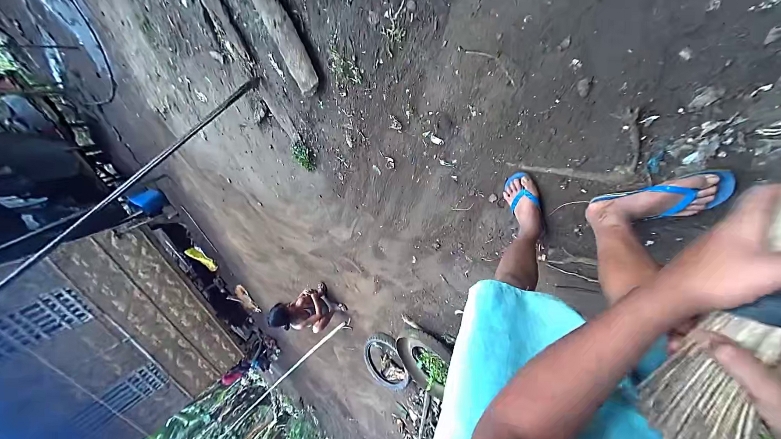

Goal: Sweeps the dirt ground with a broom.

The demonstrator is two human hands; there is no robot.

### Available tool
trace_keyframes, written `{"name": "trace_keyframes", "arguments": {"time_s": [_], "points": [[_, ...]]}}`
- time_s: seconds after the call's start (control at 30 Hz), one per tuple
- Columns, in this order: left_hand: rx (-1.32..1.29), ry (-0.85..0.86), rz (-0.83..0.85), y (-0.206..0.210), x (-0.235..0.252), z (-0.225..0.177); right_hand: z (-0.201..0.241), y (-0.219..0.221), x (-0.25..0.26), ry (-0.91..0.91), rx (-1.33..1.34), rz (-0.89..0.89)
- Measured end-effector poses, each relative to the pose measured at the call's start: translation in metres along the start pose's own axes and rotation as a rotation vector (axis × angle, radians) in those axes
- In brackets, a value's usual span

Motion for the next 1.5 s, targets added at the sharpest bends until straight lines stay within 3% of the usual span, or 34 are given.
{"name": "trace_keyframes", "arguments": {"time_s": [0.07,0.13,0.23,0.37,0.47,0.6,0.7,0.83,0.97,1.13,1.27,1.37,1.43,1.5], "points": [[-0.203,-0.008,-0.36,-0.086,-0.05,0.023,-0.014,0.06,0.008,0.181,-0.023,0.288],[-0.398,-0.018,-0.721,-0.157,-0.099,0.076,-0.03,0.121,0.011,0.449,-0.136,0.562],[-0.681,-0.062,-1.046,-0.235,-0.162,0.152,-0.067,0.211,0.013,0.737,-0.273,0.867],[-1.026,-0.143,-1.062,-0.288,-0.224,0.216,-0.128,0.302,-0.008,0.907,-0.469,0.996],[-1.117,-0.128,-1.021,-0.294,-0.246,0.243,-0.149,0.326,-0.023,0.886,-0.578,1.011],[-1.064,-0.082,-0.856,-0.286,-0.168,0.228,-0.149,0.284,0.031,0.787,-0.673,0.848],[-0.911,-0.097,-0.812,-0.278,-0.118,0.204,-0.137,0.244,0.055,0.766,-0.448,0.717],[-0.596,-0.026,-0.767,-0.229,-0.032,0.15,-0.089,0.155,0.093,0.616,-0.135,0.579],[-0.319,-0.091,-0.626,-0.138,0.036,0.106,-0.048,0.045,0.1,0.488,-0.019,0.377],[0.313,-0.241,-0.17,0.058,0.123,0.077,-0.036,-0.127,0.057,0.267,0.263,-0.114],[0.761,-0.277,0.27,0.229,0.175,0.038,0.011,-0.228,0.029,0.052,0.427,-0.502],[0.716,-0.147,0.412,0.296,0.191,0.021,0.036,-0.269,0.026,-0.013,0.428,-0.61],[0.6,-0.078,0.434,0.302,0.182,0.002,0.047,-0.267,0.028,-0.051,0.447,-0.543],[0.572,-0.066,0.377,0.277,0.162,-0.021,0.056,-0.241,0.032,-0.058,0.509,-0.402]]}}
Point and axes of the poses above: each hand's wrist, its own x-axis towards the middle knuckle, its own y-axis out of the palm, z = x × y, the point moved 8 cm from there along x, towards the middle knuckle, and after that the axes turned 1 degree about -z, right-handed, at the moved point
